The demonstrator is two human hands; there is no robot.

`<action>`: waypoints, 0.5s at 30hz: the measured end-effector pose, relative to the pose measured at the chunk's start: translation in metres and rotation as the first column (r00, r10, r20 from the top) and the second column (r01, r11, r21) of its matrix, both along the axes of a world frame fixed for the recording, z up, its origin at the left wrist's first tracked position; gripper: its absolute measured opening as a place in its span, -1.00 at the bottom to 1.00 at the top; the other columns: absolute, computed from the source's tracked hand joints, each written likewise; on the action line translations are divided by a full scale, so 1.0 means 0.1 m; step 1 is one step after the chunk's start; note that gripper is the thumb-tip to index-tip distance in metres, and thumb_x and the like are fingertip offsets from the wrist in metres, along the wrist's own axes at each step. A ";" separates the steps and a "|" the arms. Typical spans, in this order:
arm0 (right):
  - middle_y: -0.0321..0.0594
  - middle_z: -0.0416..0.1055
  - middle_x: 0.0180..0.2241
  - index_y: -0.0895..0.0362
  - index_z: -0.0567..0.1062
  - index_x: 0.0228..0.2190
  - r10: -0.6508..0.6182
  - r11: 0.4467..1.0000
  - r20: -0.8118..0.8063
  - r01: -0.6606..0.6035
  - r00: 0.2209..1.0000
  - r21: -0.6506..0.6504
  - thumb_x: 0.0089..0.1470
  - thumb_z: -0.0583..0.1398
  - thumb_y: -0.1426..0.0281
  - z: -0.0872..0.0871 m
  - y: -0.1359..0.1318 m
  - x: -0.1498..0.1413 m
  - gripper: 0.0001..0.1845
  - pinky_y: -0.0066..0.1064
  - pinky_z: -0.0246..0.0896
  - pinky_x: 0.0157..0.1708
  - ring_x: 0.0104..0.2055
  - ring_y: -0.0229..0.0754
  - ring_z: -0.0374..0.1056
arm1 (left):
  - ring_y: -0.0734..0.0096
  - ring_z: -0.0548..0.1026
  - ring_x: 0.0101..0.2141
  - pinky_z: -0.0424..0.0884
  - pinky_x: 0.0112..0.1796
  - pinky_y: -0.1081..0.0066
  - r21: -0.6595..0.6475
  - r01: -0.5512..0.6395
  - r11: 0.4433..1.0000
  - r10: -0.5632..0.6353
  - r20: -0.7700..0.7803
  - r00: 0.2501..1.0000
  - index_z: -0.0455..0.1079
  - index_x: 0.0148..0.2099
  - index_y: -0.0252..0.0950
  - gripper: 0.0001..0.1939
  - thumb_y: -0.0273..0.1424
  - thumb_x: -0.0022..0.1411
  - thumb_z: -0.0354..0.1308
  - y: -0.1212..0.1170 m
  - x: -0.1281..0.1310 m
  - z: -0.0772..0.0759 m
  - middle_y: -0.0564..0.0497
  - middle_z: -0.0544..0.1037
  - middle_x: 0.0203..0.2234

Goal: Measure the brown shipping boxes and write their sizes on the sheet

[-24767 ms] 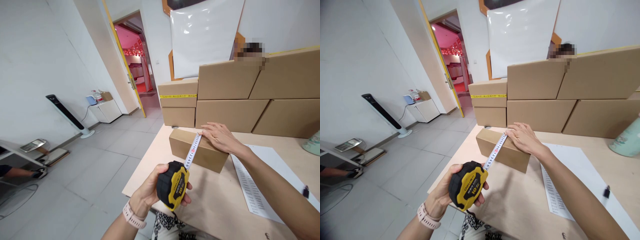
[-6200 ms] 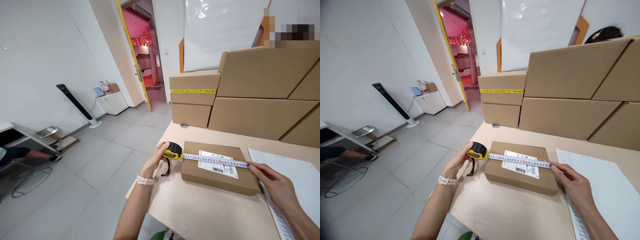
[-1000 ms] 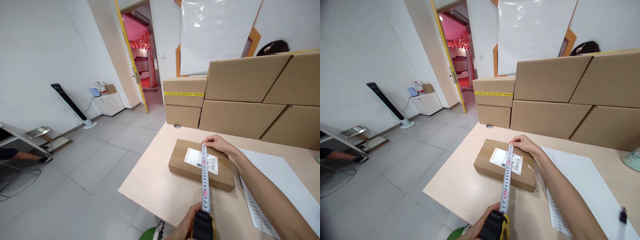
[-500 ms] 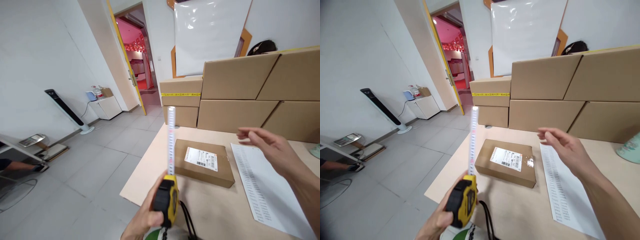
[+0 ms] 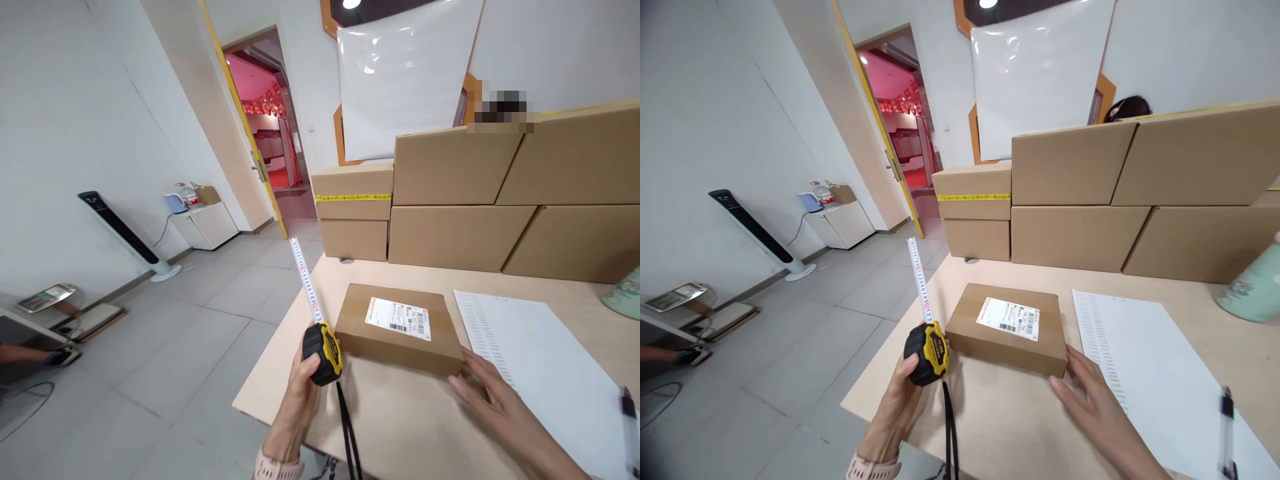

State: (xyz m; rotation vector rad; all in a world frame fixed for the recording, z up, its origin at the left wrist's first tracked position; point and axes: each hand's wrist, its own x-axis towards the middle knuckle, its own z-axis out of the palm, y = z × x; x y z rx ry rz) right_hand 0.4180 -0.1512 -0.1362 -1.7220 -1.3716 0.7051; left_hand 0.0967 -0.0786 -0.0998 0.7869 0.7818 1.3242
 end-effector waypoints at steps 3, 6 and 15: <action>-0.11 0.34 0.19 -0.08 0.50 0.00 -0.057 0.998 0.014 0.057 0.998 -0.011 -0.15 0.28 -0.07 0.23 0.13 0.07 -0.33 0.07 0.27 0.11 0.23 0.29 0.21 | 0.03 0.48 0.00 0.40 0.00 0.19 0.090 0.049 0.995 -0.051 0.025 0.998 0.26 0.25 -0.19 -0.24 -0.17 0.01 0.35 0.11 0.00 0.19 -0.12 0.54 -0.01; -0.04 0.39 0.13 -0.02 0.45 -0.05 -0.090 0.996 0.029 0.089 0.996 0.006 -0.23 0.33 -0.05 0.48 0.38 0.18 -0.30 0.08 0.25 0.11 0.14 0.28 0.31 | -0.03 0.47 0.02 0.40 0.02 0.11 0.172 0.087 0.981 -0.099 0.062 0.993 0.26 0.24 -0.19 -0.25 -0.19 0.00 0.35 0.28 0.04 0.42 -0.12 0.54 -0.01; -0.03 0.09 0.33 -0.02 0.14 0.15 0.146 0.983 -0.311 -0.101 0.939 0.156 -0.14 0.38 0.06 0.44 1.19 0.45 -0.10 -0.09 0.11 0.24 0.32 0.07 0.09 | -0.04 0.54 -0.04 0.35 0.08 0.02 0.076 0.162 0.984 -0.170 0.110 0.979 0.36 0.08 -0.28 -0.44 -0.20 0.04 0.30 0.76 0.21 0.77 -0.08 0.58 -0.09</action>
